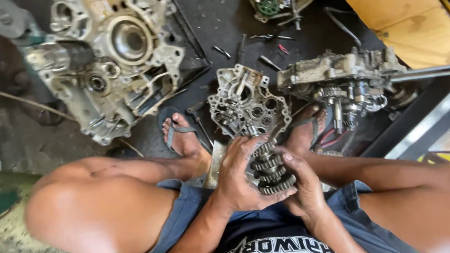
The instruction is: Assembling and inspecting motorcycle transmission gears within an engine casing on a workshop floor
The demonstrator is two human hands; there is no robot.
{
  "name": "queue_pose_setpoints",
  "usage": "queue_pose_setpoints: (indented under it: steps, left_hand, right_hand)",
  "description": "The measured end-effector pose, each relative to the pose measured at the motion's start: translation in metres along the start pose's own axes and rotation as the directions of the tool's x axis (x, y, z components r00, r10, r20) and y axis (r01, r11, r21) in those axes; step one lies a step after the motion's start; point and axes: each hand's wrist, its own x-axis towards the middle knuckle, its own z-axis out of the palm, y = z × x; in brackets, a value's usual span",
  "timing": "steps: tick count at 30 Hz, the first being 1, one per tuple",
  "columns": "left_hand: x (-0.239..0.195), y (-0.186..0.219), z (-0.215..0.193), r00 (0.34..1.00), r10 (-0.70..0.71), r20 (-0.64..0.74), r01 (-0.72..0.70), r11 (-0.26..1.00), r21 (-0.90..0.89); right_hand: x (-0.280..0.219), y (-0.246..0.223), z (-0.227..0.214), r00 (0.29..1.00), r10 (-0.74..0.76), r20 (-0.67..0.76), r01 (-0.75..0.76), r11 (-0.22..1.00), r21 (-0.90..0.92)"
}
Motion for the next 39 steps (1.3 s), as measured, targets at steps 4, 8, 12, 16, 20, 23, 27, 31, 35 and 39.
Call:
queue_pose_setpoints:
  steps: [4, 8, 12, 16, 20, 23, 27, 31, 35, 39]
  left_hand:
    - [0.005, -0.003, 0.006, 0.999, 0.022, 0.032, -0.022, 1.000, 0.001]
    - [0.008, -0.006, 0.008, 0.998, 0.005, 0.056, -0.004, 1.000, -0.011]
    - [0.012, -0.006, 0.009, 0.997, -0.003, 0.080, 0.003, 1.000, 0.001]
    - [0.011, -0.008, 0.010, 0.996, -0.014, 0.092, 0.015, 1.000, -0.017]
    - [0.008, -0.012, 0.011, 0.992, -0.038, 0.119, 0.043, 0.998, -0.040]
    - [0.006, -0.013, 0.011, 0.991, -0.032, 0.132, 0.035, 0.999, -0.022]
    - [0.003, -0.013, 0.011, 0.992, -0.037, 0.122, 0.036, 0.999, 0.007]
    - [0.003, -0.014, 0.011, 0.992, -0.034, 0.121, 0.034, 0.999, 0.003]
    - [0.006, -0.013, 0.010, 0.994, -0.013, 0.111, 0.019, 0.998, -0.052]
    - [0.006, -0.014, 0.012, 0.989, -0.053, 0.137, 0.059, 0.998, -0.038]
  right_hand:
    - [-0.004, -0.013, 0.003, 0.979, 0.010, 0.204, 0.000, 0.999, -0.046]
    - [-0.002, -0.015, 0.006, 0.962, -0.039, 0.270, 0.038, 0.999, 0.009]
    - [0.003, -0.013, -0.003, 0.979, -0.016, 0.205, 0.006, 0.999, 0.046]
    - [0.001, -0.017, 0.004, 0.980, -0.008, 0.197, -0.001, 0.999, 0.041]
    - [0.000, -0.020, 0.013, 0.980, 0.016, 0.198, -0.026, 0.999, 0.046]
    - [0.003, -0.017, 0.007, 0.990, 0.009, 0.143, -0.018, 0.998, 0.061]
    - [0.002, -0.017, 0.009, 0.995, 0.019, 0.102, -0.025, 0.998, 0.058]
    - [0.002, -0.015, 0.006, 0.993, -0.014, 0.119, 0.010, 0.999, 0.039]
    - [0.000, -0.017, 0.012, 0.980, -0.033, 0.195, 0.032, 0.999, 0.011]
    - [0.001, -0.016, 0.009, 0.986, -0.028, 0.166, 0.028, 1.000, 0.003]
